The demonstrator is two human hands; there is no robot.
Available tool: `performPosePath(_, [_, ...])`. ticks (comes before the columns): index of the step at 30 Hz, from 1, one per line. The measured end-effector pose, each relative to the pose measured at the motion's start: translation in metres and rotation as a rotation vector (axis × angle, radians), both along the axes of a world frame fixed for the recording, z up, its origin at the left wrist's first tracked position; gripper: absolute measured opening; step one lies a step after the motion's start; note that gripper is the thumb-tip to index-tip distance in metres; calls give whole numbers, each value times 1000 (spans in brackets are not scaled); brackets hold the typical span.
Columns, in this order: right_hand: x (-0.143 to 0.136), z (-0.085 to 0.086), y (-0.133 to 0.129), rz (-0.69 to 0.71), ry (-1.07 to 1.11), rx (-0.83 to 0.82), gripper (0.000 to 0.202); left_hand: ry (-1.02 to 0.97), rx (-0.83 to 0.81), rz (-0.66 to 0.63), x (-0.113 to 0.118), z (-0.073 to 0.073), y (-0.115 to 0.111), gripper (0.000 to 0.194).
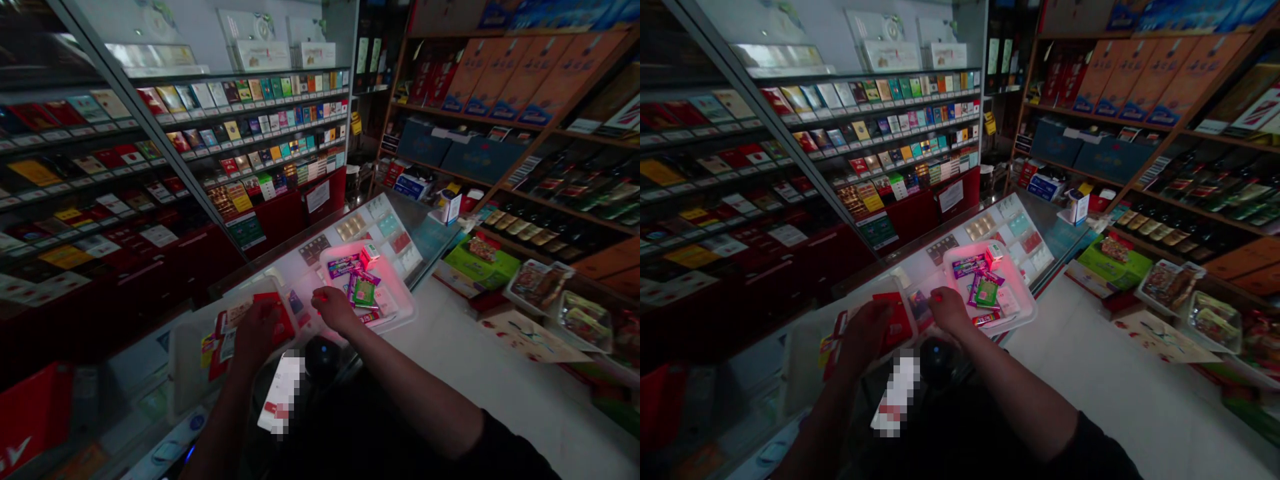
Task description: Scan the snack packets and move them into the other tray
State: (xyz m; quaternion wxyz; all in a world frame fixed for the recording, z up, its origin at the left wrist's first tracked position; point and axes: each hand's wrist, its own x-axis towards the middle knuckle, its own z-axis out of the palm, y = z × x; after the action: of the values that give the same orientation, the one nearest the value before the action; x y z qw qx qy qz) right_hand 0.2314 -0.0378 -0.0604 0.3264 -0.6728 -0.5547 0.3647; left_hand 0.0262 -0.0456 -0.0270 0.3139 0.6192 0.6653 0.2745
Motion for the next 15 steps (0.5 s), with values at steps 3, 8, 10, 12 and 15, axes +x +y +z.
performPosePath(3, [28,-15,-1,-92,-1,-26,20,-81,-1,-77,34,3,5,35])
performPosePath(8, [70,-35,-4,-238,42,-115,19,-213,-80,-269,88,-4,18,32])
performPosePath(10, [86,-41,-6,-269,45,-119,18,-242,-116,-368,107,-9,25,30])
performPosePath(12, [102,-46,-7,-302,20,-124,18,-231,-148,-449,126,-16,34,28])
performPosePath(15, [125,-53,-7,-335,-58,-129,15,-152,-133,-547,151,-30,49,24])
